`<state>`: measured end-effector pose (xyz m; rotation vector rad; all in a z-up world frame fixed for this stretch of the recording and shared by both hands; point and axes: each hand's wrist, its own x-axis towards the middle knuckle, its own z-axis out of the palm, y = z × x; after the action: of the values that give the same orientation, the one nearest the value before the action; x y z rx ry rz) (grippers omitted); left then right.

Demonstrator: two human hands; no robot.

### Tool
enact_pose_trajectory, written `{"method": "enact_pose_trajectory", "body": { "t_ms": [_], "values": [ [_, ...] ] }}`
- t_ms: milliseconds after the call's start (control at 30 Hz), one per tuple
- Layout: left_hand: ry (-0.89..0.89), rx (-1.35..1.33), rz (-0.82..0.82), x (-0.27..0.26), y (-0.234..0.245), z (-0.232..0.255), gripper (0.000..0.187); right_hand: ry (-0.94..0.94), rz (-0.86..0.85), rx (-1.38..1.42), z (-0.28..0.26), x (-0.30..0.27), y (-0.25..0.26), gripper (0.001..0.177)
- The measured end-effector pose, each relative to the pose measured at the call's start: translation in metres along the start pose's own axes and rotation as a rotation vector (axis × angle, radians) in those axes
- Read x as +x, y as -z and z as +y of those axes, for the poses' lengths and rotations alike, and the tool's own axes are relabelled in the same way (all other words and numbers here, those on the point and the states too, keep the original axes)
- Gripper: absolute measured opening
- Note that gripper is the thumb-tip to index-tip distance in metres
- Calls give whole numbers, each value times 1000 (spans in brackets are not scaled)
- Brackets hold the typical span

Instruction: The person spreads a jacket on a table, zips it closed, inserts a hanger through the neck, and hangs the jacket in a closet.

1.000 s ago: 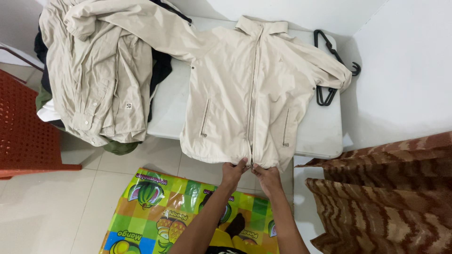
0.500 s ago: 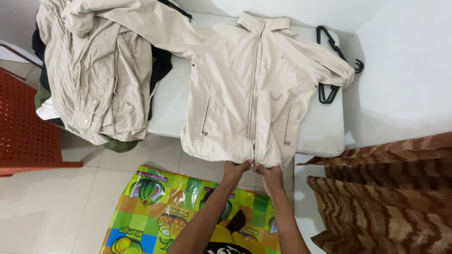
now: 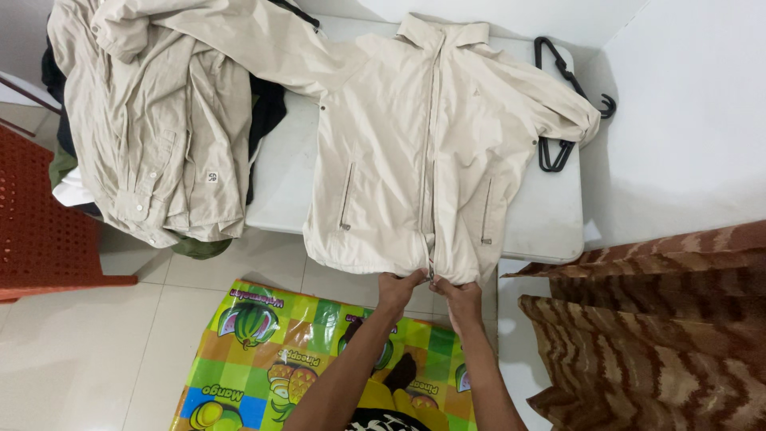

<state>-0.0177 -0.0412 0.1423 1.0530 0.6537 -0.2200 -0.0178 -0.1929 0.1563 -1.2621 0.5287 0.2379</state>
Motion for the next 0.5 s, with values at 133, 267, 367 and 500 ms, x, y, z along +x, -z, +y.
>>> {"method": "enact_pose_trajectory", "body": {
  "t_ms": [133, 267, 367, 500],
  "values": [
    [-58, -25, -25, 0, 1, 1, 38, 2, 14, -16, 4, 2, -1, 28],
    [-52, -9, -15, 0, 2, 2, 38, -7, 18, -6, 7, 4, 0, 28],
    [-17, -15, -4, 0, 2, 3, 37, -21, 42, -57, 7, 3, -1, 30],
    [8, -42, -18, 2, 4, 0, 37, -13, 48, -18, 8, 1, -3, 35]
  ]
}}
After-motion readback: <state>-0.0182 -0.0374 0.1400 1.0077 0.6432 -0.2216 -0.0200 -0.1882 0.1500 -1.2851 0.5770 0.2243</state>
